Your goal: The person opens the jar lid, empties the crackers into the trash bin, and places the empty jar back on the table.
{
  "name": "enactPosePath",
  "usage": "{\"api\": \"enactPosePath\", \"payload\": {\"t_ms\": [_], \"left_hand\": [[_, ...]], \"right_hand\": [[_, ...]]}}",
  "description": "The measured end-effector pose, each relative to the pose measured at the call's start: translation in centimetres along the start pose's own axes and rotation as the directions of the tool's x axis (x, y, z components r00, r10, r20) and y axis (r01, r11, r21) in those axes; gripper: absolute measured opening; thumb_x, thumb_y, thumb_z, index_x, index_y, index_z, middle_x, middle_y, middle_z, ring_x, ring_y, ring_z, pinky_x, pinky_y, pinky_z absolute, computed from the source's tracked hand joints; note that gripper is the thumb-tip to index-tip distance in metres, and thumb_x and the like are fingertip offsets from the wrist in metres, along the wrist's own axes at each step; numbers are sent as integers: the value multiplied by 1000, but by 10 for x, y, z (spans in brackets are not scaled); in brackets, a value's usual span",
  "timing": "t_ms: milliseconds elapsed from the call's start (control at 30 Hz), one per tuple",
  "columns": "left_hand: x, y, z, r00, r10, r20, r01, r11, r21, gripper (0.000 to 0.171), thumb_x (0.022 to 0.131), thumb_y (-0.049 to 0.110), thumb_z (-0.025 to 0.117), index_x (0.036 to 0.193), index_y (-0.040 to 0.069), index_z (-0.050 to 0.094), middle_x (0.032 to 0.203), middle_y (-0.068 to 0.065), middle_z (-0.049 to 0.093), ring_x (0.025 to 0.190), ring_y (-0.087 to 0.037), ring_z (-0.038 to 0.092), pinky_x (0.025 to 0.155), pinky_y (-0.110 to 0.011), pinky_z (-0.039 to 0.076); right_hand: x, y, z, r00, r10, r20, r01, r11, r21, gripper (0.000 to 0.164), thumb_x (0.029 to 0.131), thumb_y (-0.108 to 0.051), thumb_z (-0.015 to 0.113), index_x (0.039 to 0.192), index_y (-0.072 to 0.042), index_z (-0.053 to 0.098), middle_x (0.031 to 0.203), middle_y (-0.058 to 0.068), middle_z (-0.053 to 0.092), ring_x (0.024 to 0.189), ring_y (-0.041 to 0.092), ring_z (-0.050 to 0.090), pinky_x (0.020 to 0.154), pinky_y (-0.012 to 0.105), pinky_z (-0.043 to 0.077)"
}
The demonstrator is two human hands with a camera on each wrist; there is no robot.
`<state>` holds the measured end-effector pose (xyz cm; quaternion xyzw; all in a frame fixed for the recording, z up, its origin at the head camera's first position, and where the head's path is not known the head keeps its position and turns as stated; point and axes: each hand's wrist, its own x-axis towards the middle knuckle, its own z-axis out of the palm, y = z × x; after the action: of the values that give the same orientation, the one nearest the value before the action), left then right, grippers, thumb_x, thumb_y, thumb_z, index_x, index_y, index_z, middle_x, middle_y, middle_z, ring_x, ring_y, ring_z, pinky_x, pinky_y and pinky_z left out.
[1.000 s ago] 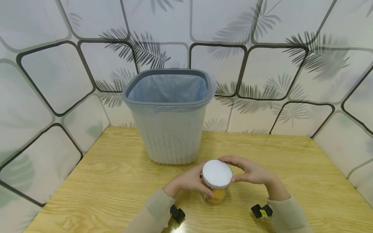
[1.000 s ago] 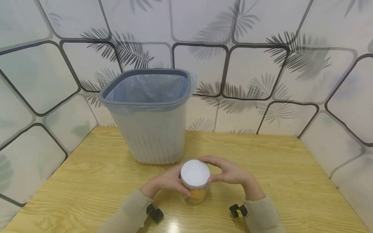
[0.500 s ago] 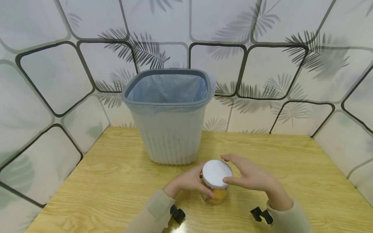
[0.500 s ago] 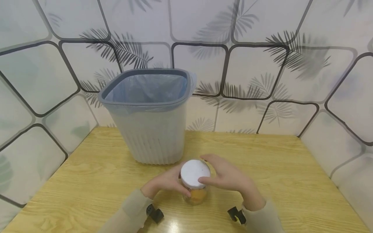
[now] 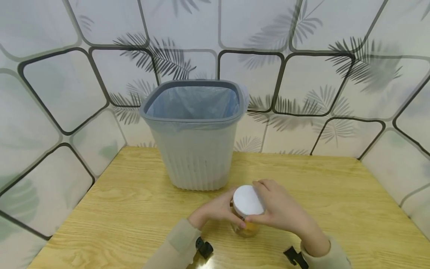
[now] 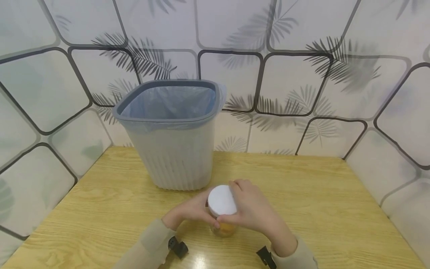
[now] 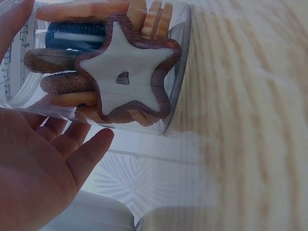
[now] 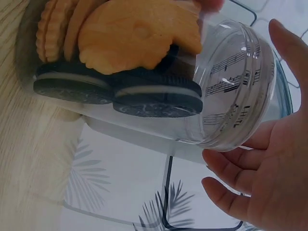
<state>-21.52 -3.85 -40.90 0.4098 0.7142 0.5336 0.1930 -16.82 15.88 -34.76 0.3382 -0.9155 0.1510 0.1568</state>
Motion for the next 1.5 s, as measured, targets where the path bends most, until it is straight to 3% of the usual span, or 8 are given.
{"api": "enactPosePath", "payload": {"t_ms": [200,367,667,900,1167,1300,1500], "left_hand": [[0,2,1,999,-42,-2,42,999,-4,82,66,5,77,133,17,32,122,3,37,107,-9,41,89,-27,35],[0,1,2,999,-33,-5,33,999,0,82,66,5,77,133,16,32,122,2,37,108,-10,40,89,-28,34],[-1,-1,3,999,-35,-23,35,999,11,84,64,7,79,133,14,32,121,1,37,107,-10,41,89,-27,35],[-2,-4,5,999,-32,2,32,999,-6,81,67,6,77,133,15,31,122,1,36,108,-11,40,90,-29,33],[-1,-3,2,1000,-8,12,8,1000,7,82,67,5,77,133,16,30,123,1,36,110,-11,40,92,-31,31],[1,-2,0,1000,1,2,-1,1000,24,82,67,7,77,133,15,31,123,1,36,110,-11,40,92,-30,32],[0,-1,1,999,-29,-33,30,999,41,83,63,7,80,132,13,34,120,1,39,107,-10,42,88,-27,36]], "right_hand": [[0,0,1,1000,4,-3,-4,1000,1,85,63,-65,63,111,5,53,102,15,53,90,26,51,72,41,44],[0,2,0,1000,-2,13,2,1000,30,83,65,-62,64,111,5,53,104,15,53,92,26,51,72,40,45],[-1,12,1,997,-43,64,32,987,159,81,68,-54,67,119,6,47,113,14,49,99,24,48,75,36,46],[-4,22,2,988,-59,142,1,928,374,81,70,-43,71,128,5,39,123,14,43,109,26,43,84,44,41],[-3,31,4,984,-158,84,100,875,474,78,71,-31,74,131,-1,35,128,13,41,115,28,40,87,50,36],[-2,26,1,992,-97,83,53,904,424,77,72,-36,73,130,-3,35,128,11,40,115,27,39,88,48,37],[0,9,-1,997,22,76,-39,974,221,87,67,-54,68,128,0,39,122,15,42,109,27,43,84,42,41]]}}
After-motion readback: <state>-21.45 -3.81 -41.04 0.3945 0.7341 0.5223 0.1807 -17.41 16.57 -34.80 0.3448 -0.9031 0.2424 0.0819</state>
